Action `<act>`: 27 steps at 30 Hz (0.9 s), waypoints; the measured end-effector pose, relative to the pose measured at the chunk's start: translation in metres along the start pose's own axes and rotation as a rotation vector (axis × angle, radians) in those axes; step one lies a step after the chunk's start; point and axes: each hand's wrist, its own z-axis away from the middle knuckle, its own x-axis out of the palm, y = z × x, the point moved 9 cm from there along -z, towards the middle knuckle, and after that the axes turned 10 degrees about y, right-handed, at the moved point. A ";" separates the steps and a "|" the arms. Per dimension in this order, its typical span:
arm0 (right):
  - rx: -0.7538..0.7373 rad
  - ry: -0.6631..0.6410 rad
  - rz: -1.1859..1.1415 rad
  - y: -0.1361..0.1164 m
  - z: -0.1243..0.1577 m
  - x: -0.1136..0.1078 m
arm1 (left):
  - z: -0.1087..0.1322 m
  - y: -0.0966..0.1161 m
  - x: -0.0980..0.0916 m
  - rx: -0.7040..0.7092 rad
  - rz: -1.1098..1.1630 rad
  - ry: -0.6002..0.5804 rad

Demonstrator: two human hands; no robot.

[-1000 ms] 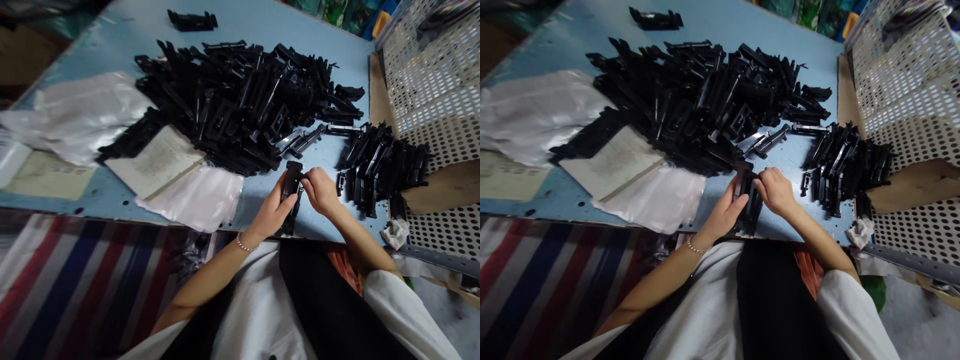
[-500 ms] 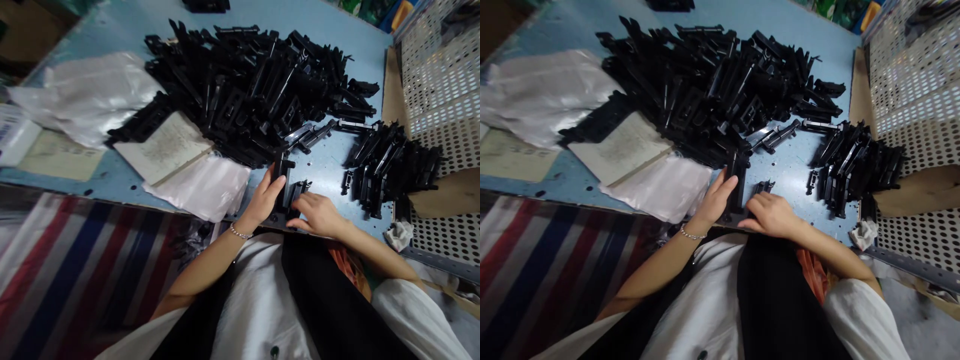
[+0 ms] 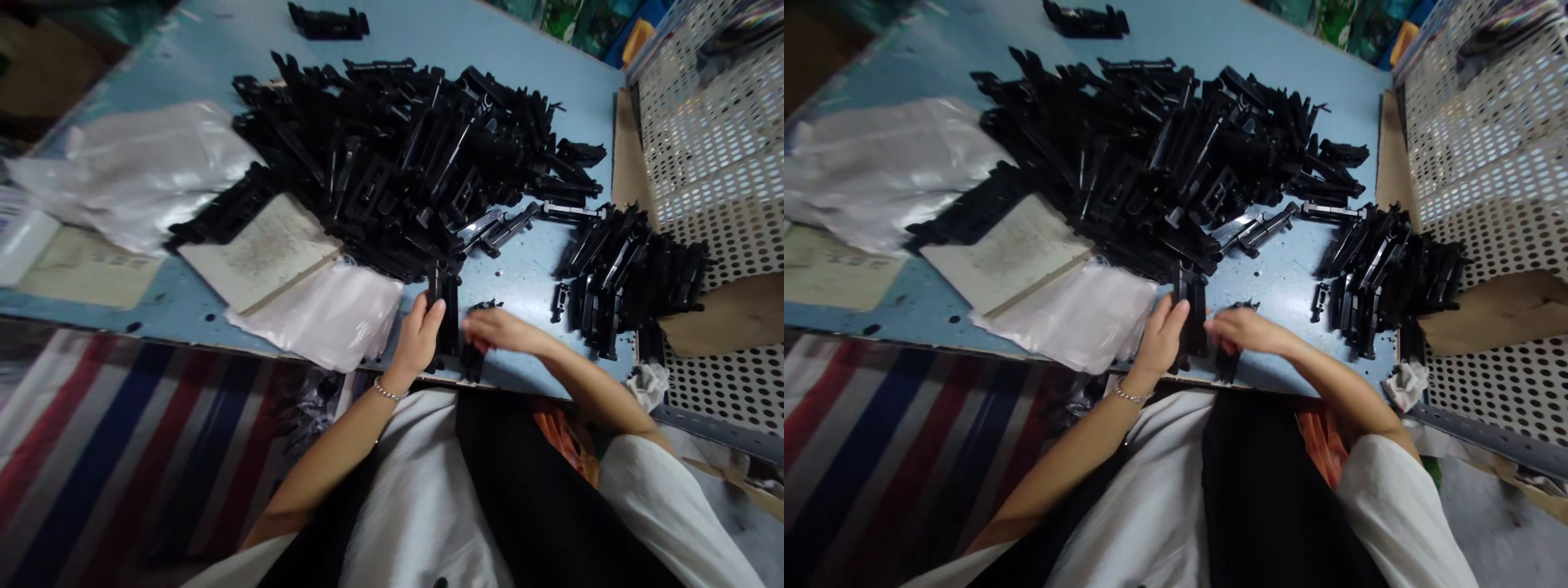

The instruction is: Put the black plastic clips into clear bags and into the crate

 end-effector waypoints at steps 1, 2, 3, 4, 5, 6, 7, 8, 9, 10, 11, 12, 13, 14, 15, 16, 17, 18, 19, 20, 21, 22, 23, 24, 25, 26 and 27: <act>-0.018 0.161 0.081 0.007 -0.014 -0.028 | 0.002 -0.008 0.005 0.004 -0.087 -0.032; -0.031 0.380 0.192 0.014 -0.027 -0.063 | 0.005 -0.014 0.009 0.028 -0.186 -0.048; -0.025 0.597 0.305 0.022 -0.036 -0.097 | 0.007 -0.018 0.012 0.068 -0.286 -0.043; -0.013 0.738 0.398 0.030 -0.044 -0.124 | 0.010 -0.019 0.015 0.114 -0.377 -0.028; 0.003 0.803 0.478 0.040 -0.054 -0.143 | 0.012 -0.020 0.018 0.156 -0.448 -0.008; 0.020 0.825 0.546 0.049 -0.062 -0.156 | 0.014 -0.019 0.019 0.186 -0.491 0.007; 0.024 0.818 0.602 0.056 -0.069 -0.164 | 0.014 -0.018 0.020 0.203 -0.503 0.016; 0.010 0.798 0.646 0.060 -0.073 -0.167 | 0.013 -0.015 0.020 0.216 -0.483 0.020; -0.027 0.777 0.680 0.058 -0.073 -0.164 | 0.011 -0.009 0.018 0.228 -0.434 0.025; -0.090 0.759 0.702 0.051 -0.068 -0.157 | 0.008 -0.003 0.016 0.239 -0.359 0.029; -0.172 0.742 0.711 0.040 -0.059 -0.145 | 0.003 0.005 0.014 0.242 -0.258 0.024; -0.268 0.722 0.705 0.025 -0.047 -0.129 | -0.003 0.012 0.014 0.234 -0.138 -0.003; -0.370 0.697 0.683 0.009 -0.032 -0.110 | -0.008 0.019 0.016 0.211 -0.015 -0.053; -0.465 0.672 0.642 -0.009 -0.017 -0.091 | -0.013 0.026 0.020 0.174 0.099 -0.119; -0.549 0.640 0.583 -0.025 -0.002 -0.074 | -0.016 0.031 0.025 0.128 0.199 -0.182; -0.603 0.636 0.505 -0.038 0.012 -0.063 | -0.018 0.036 0.029 0.078 0.279 -0.235; -0.614 0.676 0.417 -0.047 0.024 -0.061 | -0.018 0.040 0.031 0.027 0.342 -0.270; -0.591 0.737 0.333 -0.051 0.032 -0.064 | -0.017 0.042 0.032 -0.027 0.395 -0.295; -0.544 0.800 0.270 -0.050 0.037 -0.071 | -0.013 0.043 0.032 -0.083 0.444 -0.320; -0.489 0.837 0.240 -0.047 0.039 -0.077 | -0.008 0.044 0.031 -0.137 0.491 -0.353; -0.439 0.832 0.241 -0.043 0.037 -0.081 | -0.002 0.044 0.031 -0.186 0.531 -0.392; -0.402 0.786 0.266 -0.039 0.031 -0.082 | 0.004 0.043 0.031 -0.224 0.565 -0.425; -0.381 0.713 0.300 -0.037 0.025 -0.079 | 0.010 0.043 0.029 -0.248 0.592 -0.446; -0.368 0.640 0.325 -0.034 0.018 -0.073 | 0.014 0.043 0.028 -0.257 0.608 -0.453; -0.356 0.591 0.325 -0.032 0.013 -0.068 | 0.016 0.043 0.026 -0.248 0.606 -0.449; -0.341 0.565 0.296 -0.031 0.008 -0.063 | 0.016 0.044 0.023 -0.215 0.579 -0.426; -0.319 0.554 0.230 -0.029 0.004 -0.059 | 0.016 0.045 0.021 -0.174 0.539 -0.404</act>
